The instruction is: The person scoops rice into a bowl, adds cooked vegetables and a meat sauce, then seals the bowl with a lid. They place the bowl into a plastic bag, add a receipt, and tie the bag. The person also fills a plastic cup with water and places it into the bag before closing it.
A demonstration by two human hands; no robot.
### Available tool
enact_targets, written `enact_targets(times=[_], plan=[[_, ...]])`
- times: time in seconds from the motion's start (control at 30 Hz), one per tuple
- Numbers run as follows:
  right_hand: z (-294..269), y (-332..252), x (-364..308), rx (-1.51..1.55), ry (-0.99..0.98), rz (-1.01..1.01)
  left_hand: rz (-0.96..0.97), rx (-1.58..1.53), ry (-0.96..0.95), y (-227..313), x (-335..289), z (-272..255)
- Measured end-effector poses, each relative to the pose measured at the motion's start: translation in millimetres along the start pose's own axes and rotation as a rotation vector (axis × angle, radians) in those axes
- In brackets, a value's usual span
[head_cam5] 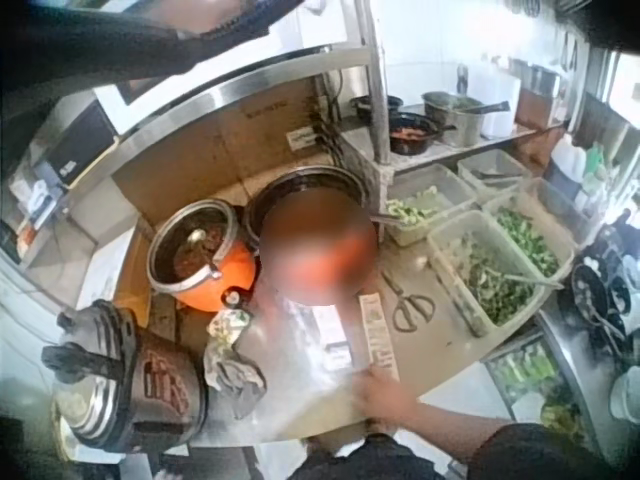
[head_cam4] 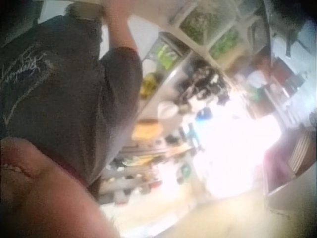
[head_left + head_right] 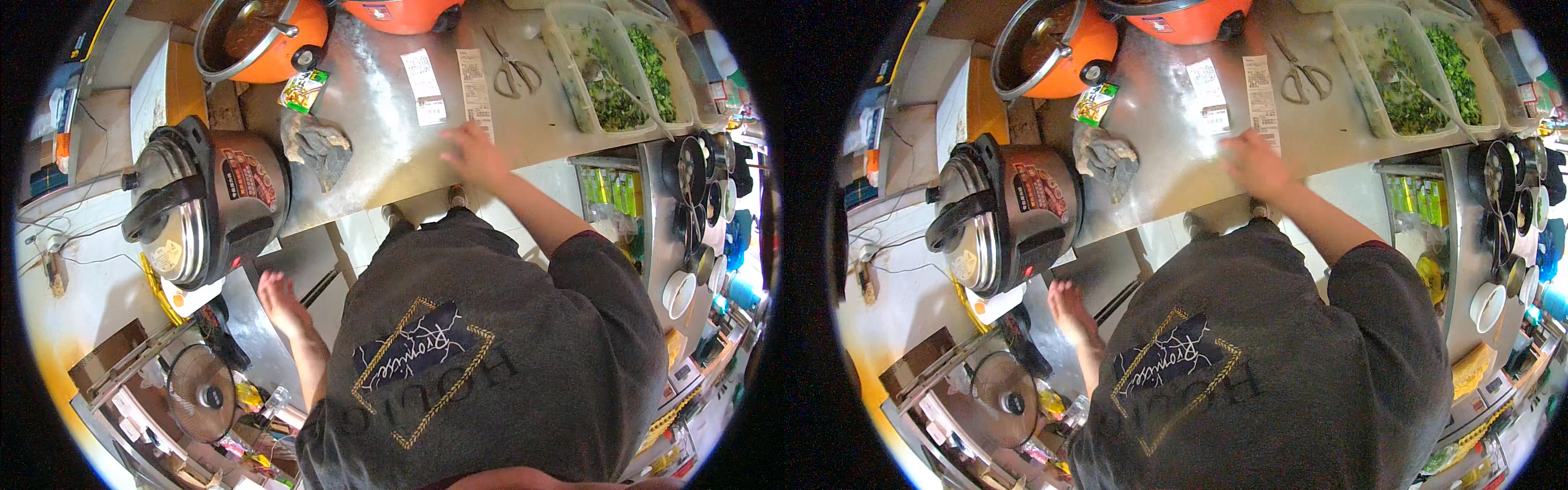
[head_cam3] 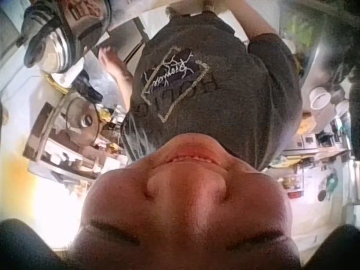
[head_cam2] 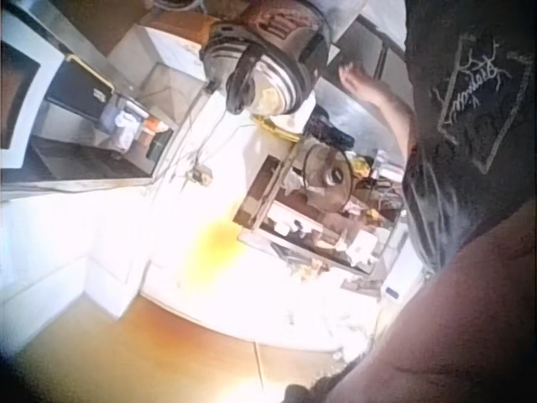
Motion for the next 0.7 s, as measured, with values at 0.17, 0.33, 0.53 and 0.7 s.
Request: enact_targets(times=[0.17, 0.33, 0.53, 0.7], plan=[[55.9, -104.4, -14.9, 0.352, -0.287, -0.308, 0.491, 0.545, 0.377, 21.9, 65.1, -118.5], [74.8, -240.7, -4.0, 0.580, 0.001, -0.748, 0.895, 1.328, 0.359, 46.9, 159.8, -213.6], [90.0, -382.0, 26.6, 0.419, 0.373, -0.812, 0.334, 1.491, -0.152, 18.8, 217.8, -268.9], [111.1, -429.3, 44.5, 0.088, 0.270, -0.780, 0.624, 1.358, -0.217, 10.1, 230.8, -280.8]])
Point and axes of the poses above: each hand's wrist, its own x-axis towards the middle knuckle, its own z-axis out of the palm, y = z × x, the point moved 2 cm from there along x, towards the middle knuckle, and after that the axes turned 8 degrees about z, right-handed, at the moved point
